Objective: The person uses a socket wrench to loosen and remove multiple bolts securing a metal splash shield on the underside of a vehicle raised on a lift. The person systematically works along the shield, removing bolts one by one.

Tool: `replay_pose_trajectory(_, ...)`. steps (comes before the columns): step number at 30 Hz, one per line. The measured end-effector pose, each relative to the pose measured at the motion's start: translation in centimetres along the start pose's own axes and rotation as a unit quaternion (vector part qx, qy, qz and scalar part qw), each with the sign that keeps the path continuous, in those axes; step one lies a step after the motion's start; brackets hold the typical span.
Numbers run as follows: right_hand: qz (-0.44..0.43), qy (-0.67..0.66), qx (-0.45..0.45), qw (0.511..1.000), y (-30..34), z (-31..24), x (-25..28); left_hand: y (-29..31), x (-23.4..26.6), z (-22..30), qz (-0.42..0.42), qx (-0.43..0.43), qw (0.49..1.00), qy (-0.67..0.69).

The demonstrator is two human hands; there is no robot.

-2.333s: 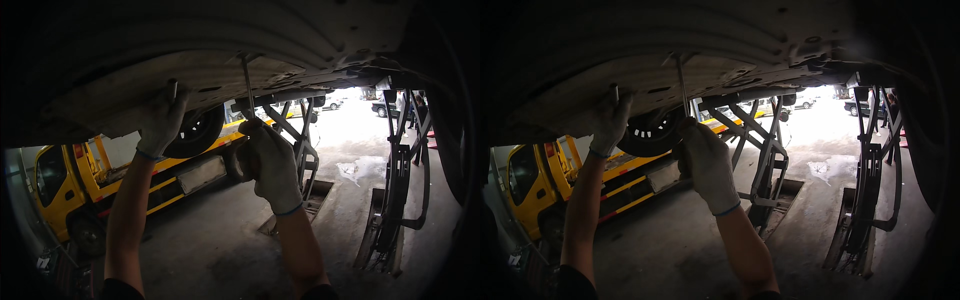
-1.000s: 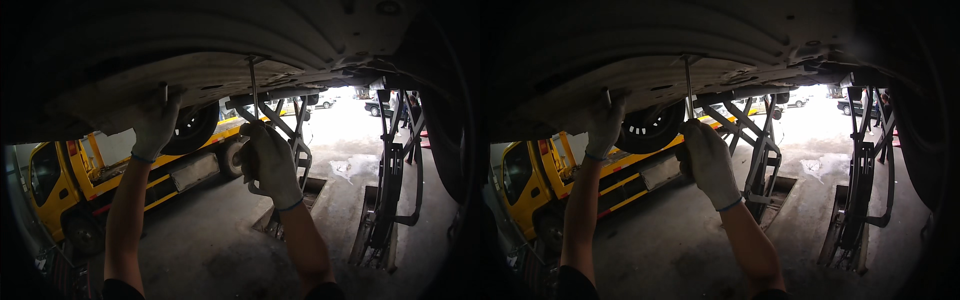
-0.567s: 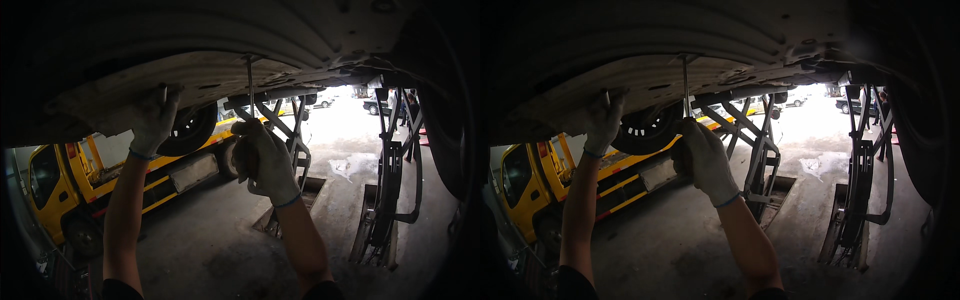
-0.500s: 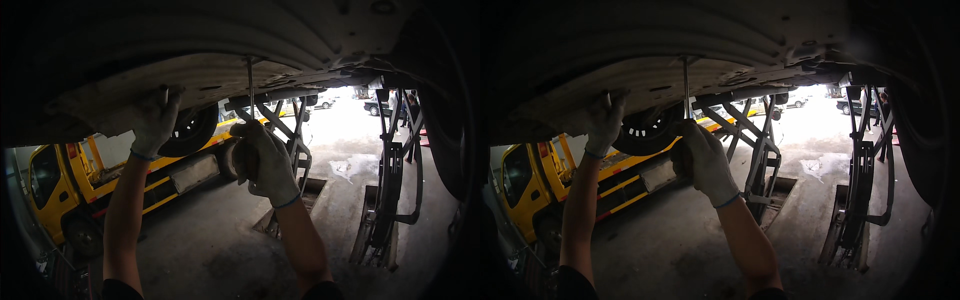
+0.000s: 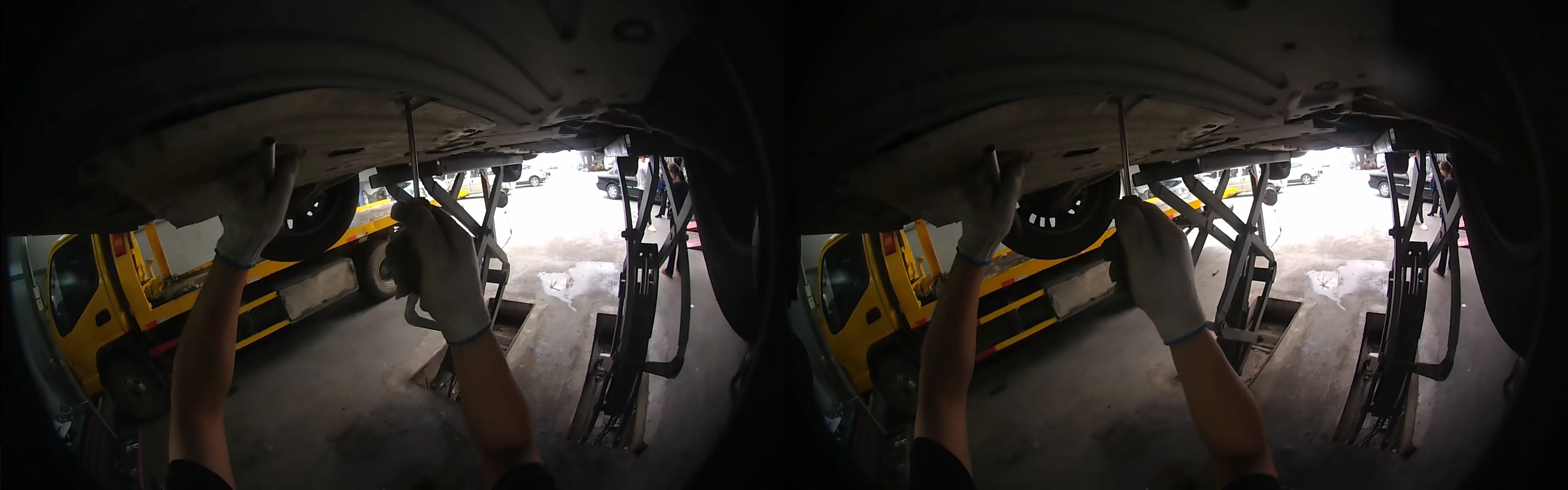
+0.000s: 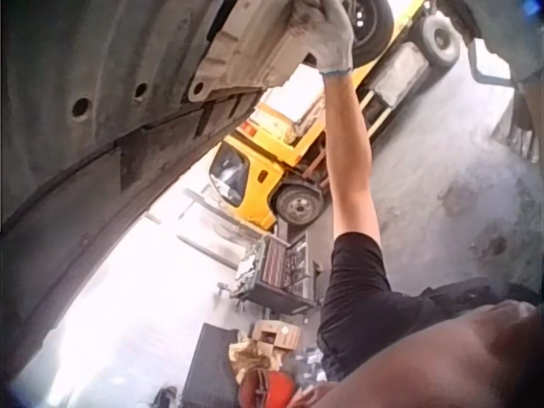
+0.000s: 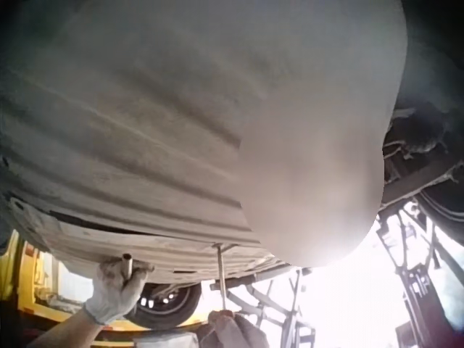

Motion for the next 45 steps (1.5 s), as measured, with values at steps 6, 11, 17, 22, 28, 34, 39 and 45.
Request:
replay_pose_trajectory(6,0.096,0.140,0.050,0.984,0.0,-0.2,0.4,-0.7,0.9,-0.1,0.038,-0.015,0.999,0.029)
replay_pose_trajectory(11,0.150,0.317,0.080,0.933,0.2,-1.2,0.7,-1.1,1.9,0.2,0.048,-0.016,0.998,0.021)
replay_pose_trajectory(17,0.196,0.422,0.177,0.867,0.7,-2.5,1.3,-0.7,1.2,0.2,0.032,-0.021,0.999,-0.011)
replay_pose_trajectory(22,-0.037,0.021,-0.042,0.998,1.1,-0.9,-0.5,0.5,-0.5,-1.2,-0.005,0.089,0.976,0.196)
replay_pose_trajectory(28,0.049,0.129,0.043,0.989,-0.1,-0.7,0.8,-1.2,1.7,0.0,0.061,-0.002,0.997,0.040)
replay_pose_trajectory(34,0.155,0.339,0.072,0.925,0.2,-2.1,0.7,-0.6,1.4,-0.3,0.034,-0.010,0.996,0.082)
replay_pose_trajectory(39,0.030,0.098,-0.022,0.994,0.6,-0.1,0.0,0.3,-0.7,-1.5,-0.055,0.091,0.966,0.237)
replay_pose_trajectory(45,-0.021,0.045,0.002,0.999,1.5,0.7,-0.5,-0.6,-0.1,-0.4,-0.119,0.136,0.935,0.306)
Point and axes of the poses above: each hand's wrist, its own y-axis away from the middle knuckle, its own x-axis out of the back of the hand, z = x × y, the point moved 7 cm from there along -y, towards the middle knuckle, and after that the axes turned 11 degrees about -z, right-handed, at the moved point
